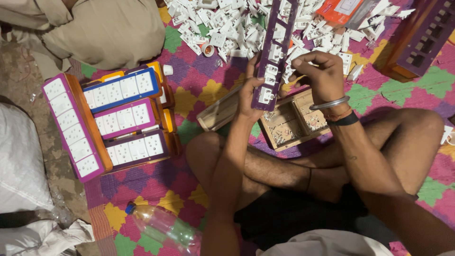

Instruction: The person sits on a colorful mat and assembles white electrical socket modules into a purple plastic frame. They pick up each module from a large pile on the floor, insert it into a slot in the frame, and then use a small metal tool from a wooden box to secure the module in place.

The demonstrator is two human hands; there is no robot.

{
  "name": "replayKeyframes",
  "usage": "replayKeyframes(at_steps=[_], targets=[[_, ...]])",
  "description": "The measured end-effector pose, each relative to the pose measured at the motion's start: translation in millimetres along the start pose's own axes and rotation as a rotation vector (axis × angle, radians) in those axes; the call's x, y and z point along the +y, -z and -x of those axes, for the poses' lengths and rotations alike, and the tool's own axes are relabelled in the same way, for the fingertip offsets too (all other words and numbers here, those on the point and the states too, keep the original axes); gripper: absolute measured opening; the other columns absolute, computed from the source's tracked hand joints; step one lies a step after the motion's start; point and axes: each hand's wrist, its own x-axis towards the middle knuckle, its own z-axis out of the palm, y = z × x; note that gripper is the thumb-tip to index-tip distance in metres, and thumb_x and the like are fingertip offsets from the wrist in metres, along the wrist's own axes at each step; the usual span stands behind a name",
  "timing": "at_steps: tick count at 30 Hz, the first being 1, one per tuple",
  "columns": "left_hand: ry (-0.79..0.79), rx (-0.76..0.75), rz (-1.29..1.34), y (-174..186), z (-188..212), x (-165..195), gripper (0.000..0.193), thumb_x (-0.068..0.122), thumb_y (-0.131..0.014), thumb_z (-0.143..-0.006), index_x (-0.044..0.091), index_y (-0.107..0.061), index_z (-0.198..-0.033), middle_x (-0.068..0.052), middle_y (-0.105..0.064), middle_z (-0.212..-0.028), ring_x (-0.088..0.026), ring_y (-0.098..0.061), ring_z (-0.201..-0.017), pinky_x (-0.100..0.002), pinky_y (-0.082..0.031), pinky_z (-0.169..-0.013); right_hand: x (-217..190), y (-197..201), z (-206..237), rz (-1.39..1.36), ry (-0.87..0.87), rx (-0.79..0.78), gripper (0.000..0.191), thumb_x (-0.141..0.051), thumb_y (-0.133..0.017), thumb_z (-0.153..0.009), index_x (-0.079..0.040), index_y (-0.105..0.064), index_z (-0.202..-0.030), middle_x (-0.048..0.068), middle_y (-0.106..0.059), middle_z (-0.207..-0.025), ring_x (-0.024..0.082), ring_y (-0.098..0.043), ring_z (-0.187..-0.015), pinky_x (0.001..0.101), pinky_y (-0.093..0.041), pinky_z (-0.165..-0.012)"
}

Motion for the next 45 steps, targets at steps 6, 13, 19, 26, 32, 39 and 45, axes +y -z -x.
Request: replayKeyframes(at_steps=[6, 13, 19, 26, 32, 39, 45], targets=[[0.049, 0.054, -0.001, -4, 2, 0, 0.073, 0.01, -0.048, -0.091, 0.017, -0.026, -0.16, -0.023, -0.056, -0.135, -0.03, -0.07, -0.104, -0.049, -0.065, -0.079, -7, 0, -22, 0.417, 0.166, -0.057, 0.01, -0.005, -0.083, -0.091, -0.003, -0.079, -0.1, 0.006, -0.074, -0.087, 0.013, -0.065, -0.065, 0.025, -0.048, -0.054], [0.067, 0.0, -0.025, -9, 3, 2, 0.073, 0.009, -0.049, -0.091, 0.017, -0.026, -0.161, -0.025, -0.056, -0.128, -0.035, -0.071, -0.088, -0.048, -0.063, -0.077, -7, 5, -51, 0.623, 0.414, -0.277, 0.013, -0.006, -0.084, -0.094, -0.007, -0.079, -0.106, 0.004, -0.066, -0.102, 0.014, -0.062, -0.096, 0.0281, -0.051, -0.085], [0.077, 0.017, -0.055, -12, 2, 4, 0.074, 0.01, -0.049, -0.09, 0.014, -0.025, -0.159, -0.023, -0.056, -0.126, -0.033, -0.07, -0.087, -0.047, -0.063, -0.075, -3, 9, -56, 0.645, 0.42, -0.311, 0.014, -0.006, -0.082, -0.096, -0.006, -0.079, -0.109, 0.005, -0.065, -0.105, 0.015, -0.062, -0.099, 0.0287, -0.052, -0.086], [0.077, 0.052, -0.155, -15, 2, 7, 0.075, 0.011, -0.052, -0.088, 0.012, -0.026, -0.159, -0.021, -0.055, -0.127, -0.029, -0.07, -0.088, -0.043, -0.063, -0.074, -1, 7, -58, 0.684, 0.383, -0.307, 0.011, -0.008, -0.081, -0.097, -0.005, -0.077, -0.107, 0.004, -0.064, -0.105, 0.014, -0.063, -0.095, 0.0288, -0.053, -0.083], [0.07, 0.105, -0.262, -16, 2, 9, 0.075, 0.011, -0.053, -0.088, 0.009, -0.027, -0.158, -0.021, -0.056, -0.126, -0.028, -0.07, -0.088, -0.041, -0.064, -0.074, 4, 1, -52, 0.712, 0.437, -0.236, 0.01, -0.009, -0.082, -0.099, -0.004, -0.078, -0.107, 0.005, -0.062, -0.099, 0.015, -0.061, -0.091, 0.0298, -0.048, -0.078], [0.08, 0.061, -0.119, -7, 6, 2, 0.071, 0.011, -0.051, -0.09, 0.014, -0.029, -0.157, -0.022, -0.058, -0.122, -0.03, -0.07, -0.086, -0.045, -0.064, -0.074, 5, -4, -53, 0.683, 0.395, -0.225, 0.01, -0.009, -0.081, -0.098, -0.004, -0.076, -0.104, 0.005, -0.06, -0.094, 0.014, -0.061, -0.086, 0.0317, -0.048, -0.07], [0.101, 0.144, -0.028, -1, 1, -6, 0.07, 0.011, -0.049, -0.092, 0.021, -0.032, -0.159, -0.014, -0.054, -0.128, -0.026, -0.063, -0.104, -0.05, -0.065, -0.076, 8, -23, -37, 0.871, 0.636, -0.099, 0.005, -0.002, -0.073, -0.095, -0.001, -0.069, -0.098, 0.012, -0.06, -0.096, 0.025, -0.063, -0.086, 0.0346, -0.052, -0.07]])
